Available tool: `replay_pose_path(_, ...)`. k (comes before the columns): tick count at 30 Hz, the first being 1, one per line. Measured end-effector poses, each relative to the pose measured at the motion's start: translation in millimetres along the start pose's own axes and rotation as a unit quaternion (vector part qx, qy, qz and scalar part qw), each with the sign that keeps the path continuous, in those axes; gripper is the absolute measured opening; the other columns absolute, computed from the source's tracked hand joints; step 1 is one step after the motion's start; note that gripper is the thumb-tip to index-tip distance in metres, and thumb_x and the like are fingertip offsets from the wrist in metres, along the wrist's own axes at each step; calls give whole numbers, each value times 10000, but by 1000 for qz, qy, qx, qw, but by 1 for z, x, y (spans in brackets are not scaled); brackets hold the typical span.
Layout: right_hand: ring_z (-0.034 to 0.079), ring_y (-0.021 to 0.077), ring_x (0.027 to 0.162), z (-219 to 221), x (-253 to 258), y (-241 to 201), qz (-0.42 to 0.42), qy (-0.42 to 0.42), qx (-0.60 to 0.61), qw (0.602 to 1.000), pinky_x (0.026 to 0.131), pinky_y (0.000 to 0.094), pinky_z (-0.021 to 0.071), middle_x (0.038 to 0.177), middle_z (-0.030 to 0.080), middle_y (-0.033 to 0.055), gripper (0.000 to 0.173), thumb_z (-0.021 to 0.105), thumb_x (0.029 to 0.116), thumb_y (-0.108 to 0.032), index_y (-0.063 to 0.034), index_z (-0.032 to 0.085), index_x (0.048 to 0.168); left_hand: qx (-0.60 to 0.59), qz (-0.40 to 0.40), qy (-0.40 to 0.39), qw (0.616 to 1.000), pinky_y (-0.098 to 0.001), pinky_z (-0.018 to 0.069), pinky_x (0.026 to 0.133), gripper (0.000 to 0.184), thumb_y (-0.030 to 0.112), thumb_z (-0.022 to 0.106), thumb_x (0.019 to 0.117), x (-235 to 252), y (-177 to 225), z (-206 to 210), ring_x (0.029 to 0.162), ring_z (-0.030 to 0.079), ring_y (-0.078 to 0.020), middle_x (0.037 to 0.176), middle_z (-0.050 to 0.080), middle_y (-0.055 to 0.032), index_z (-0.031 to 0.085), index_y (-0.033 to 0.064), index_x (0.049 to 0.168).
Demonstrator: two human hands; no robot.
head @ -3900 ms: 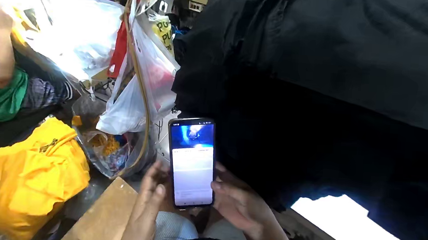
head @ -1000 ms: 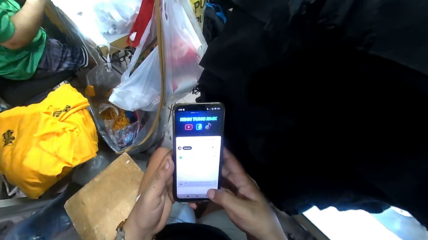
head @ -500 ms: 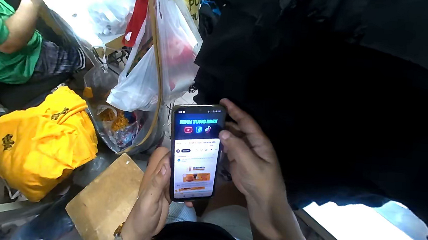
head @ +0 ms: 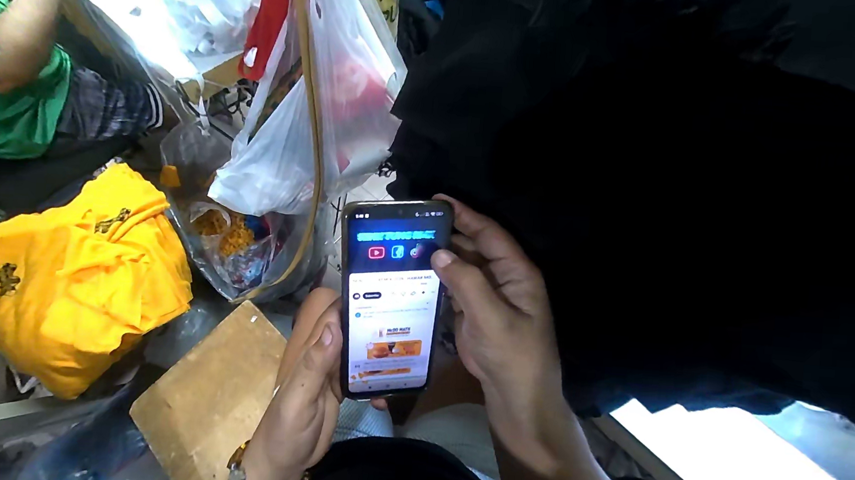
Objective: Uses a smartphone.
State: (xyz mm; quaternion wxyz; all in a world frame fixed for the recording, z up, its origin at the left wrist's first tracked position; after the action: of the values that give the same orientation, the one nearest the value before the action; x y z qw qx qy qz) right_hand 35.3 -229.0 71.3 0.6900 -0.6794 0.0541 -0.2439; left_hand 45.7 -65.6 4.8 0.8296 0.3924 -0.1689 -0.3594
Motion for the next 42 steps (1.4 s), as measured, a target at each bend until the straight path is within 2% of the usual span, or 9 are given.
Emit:
replay_pose_path(2, 686, 116, 1031, 1, 0, 0, 6, -2, -6, 1000, 882, 272, 595, 1199, 682, 59, 430, 501, 1018, -82, -29, 517, 1445, -1, 0, -4, 1000, -404, 619, 804, 651, 598, 410, 1034, 0, 0, 1, 1135, 664, -263, 1382, 574, -159, 430, 163, 1518)
replay_pose_path(5, 686, 127, 1026, 1, 1, 2, -3, 1, 4, 1000, 876, 285, 598, 1184, 681, 67, 420, 505, 1012, -79, -12, 521, 1426, -7, 1, -7, 1000, -382, 618, 796, 637, 599, 415, 1032, 0, 0, 1, 1125, 668, -249, 1367, 586, -150, 451, 166, 1499)
replay_pose_path(13, 689, 127, 1018, 2, 3, 3, 1, 11, 8, 1000, 874, 285, 600, 1158, 687, 65, 414, 510, 1002, -71, -3, 531, 1410, 3, 4, -15, 1000, -377, 610, 829, 637, 595, 374, 1047, 1, 3, 3, 1167, 651, -235, 1394, 575, -128, 419, 178, 1526)
replay_pose_path(20, 696, 117, 988, 3, 3, 1, 7, 13, -2, 1000, 851, 277, 609, 1129, 693, 53, 419, 525, 997, -55, -12, 530, 1414, 2, 6, -16, 1000, -363, 614, 808, 635, 600, 374, 1045, 1, 3, 3, 1149, 659, -227, 1386, 579, -124, 421, 183, 1522)
replay_pose_path(28, 681, 137, 1050, 6, 2, 1, 12, 6, 46, 999, 912, 317, 593, 1201, 670, 80, 392, 447, 1025, -67, -3, 532, 1402, -8, 6, -10, 1000, -392, 620, 782, 659, 615, 429, 1022, 1, 4, 0, 1132, 666, -255, 1382, 579, -143, 424, 179, 1517)
replay_pose_path(32, 681, 124, 1052, 7, 1, -1, 8, 1, 81, 997, 917, 312, 593, 1195, 670, 65, 370, 407, 1042, -59, 4, 525, 1387, -14, 6, -8, 1000, -390, 625, 771, 640, 612, 428, 1023, 1, 5, 2, 1111, 675, -256, 1374, 581, -142, 435, 183, 1498)
replay_pose_path(39, 677, 126, 1052, 6, 0, 0, 21, -1, 84, 996, 915, 313, 589, 1197, 667, 74, 387, 373, 1052, -94, 4, 520, 1397, -19, 7, -18, 1000, -380, 625, 759, 654, 610, 414, 1028, 1, 6, 5, 1149, 660, -263, 1422, 553, -144, 389, 199, 1537)
replay_pose_path(42, 674, 112, 1046, 5, -1, 1, 31, 4, 78, 996, 908, 304, 586, 1200, 668, 55, 393, 381, 1055, -118, -13, 526, 1405, -13, 9, -18, 1000, -367, 625, 758, 649, 616, 412, 1026, 0, 6, 6, 1148, 662, -251, 1415, 561, -133, 405, 198, 1522)
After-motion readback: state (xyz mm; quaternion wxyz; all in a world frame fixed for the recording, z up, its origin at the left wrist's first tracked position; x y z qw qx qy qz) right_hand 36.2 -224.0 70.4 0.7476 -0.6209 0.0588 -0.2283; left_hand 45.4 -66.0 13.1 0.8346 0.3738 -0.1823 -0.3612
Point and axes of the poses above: each hand's wrist, its own x-axis towards the middle knuckle, its own z-axis out of the palm, y = z × x, the point moved 8 cm from there along x, towards the middle knuckle
